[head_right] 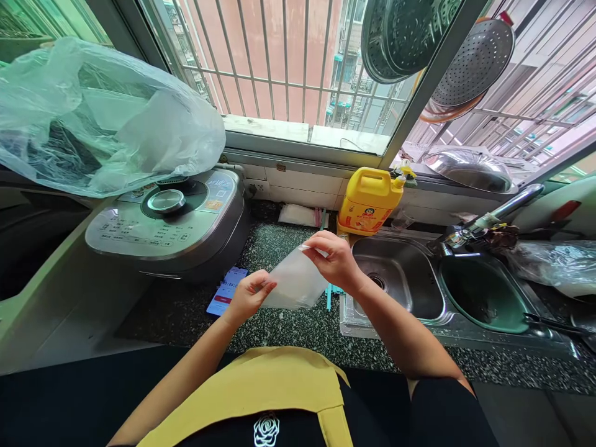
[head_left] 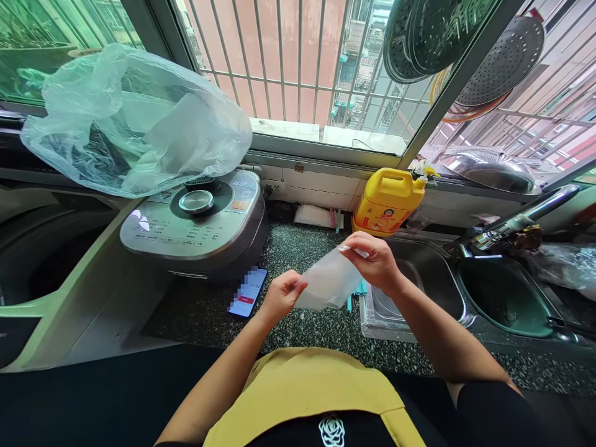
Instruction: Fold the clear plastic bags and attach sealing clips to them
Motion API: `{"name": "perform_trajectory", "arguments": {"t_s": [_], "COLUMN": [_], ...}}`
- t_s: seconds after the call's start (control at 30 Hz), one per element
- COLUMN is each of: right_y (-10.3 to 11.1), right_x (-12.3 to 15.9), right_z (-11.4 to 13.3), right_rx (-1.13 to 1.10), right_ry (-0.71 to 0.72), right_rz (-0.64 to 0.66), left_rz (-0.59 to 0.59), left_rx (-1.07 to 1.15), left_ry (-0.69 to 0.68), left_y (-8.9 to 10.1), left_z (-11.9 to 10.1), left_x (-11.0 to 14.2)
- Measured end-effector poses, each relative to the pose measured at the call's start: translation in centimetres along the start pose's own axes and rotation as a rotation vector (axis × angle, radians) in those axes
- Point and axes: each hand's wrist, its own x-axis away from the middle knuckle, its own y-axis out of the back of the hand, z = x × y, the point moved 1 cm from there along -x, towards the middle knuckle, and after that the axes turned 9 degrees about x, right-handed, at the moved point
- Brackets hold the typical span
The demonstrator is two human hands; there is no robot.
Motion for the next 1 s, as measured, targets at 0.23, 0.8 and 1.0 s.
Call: {"name": "perform_trajectory", "arguments": {"t_s": [0.23,0.8,1.0], "right_y": [-1.5,-1.3,-0.9], "right_x": [-0.1,2.0,2.9], "right_z": [0.0,-1.7,-2.4], "right_rx": [0.027,0.154,0.106], "right_ry": [0.074,0.029,-0.036], "right_rz": [0.108,0.215,0.188], "left_rz": [0.091,-0.095,-0.195], "left_rx": [-0.047,-0.032,0.132], "left_ry": [-0.135,-0.435,-0.342], "left_y": [1.2,0.0,0.4], "left_z": [-2.6,-5.7,-5.0], "left_x": [-1.8,-4.0,-3.4]}}
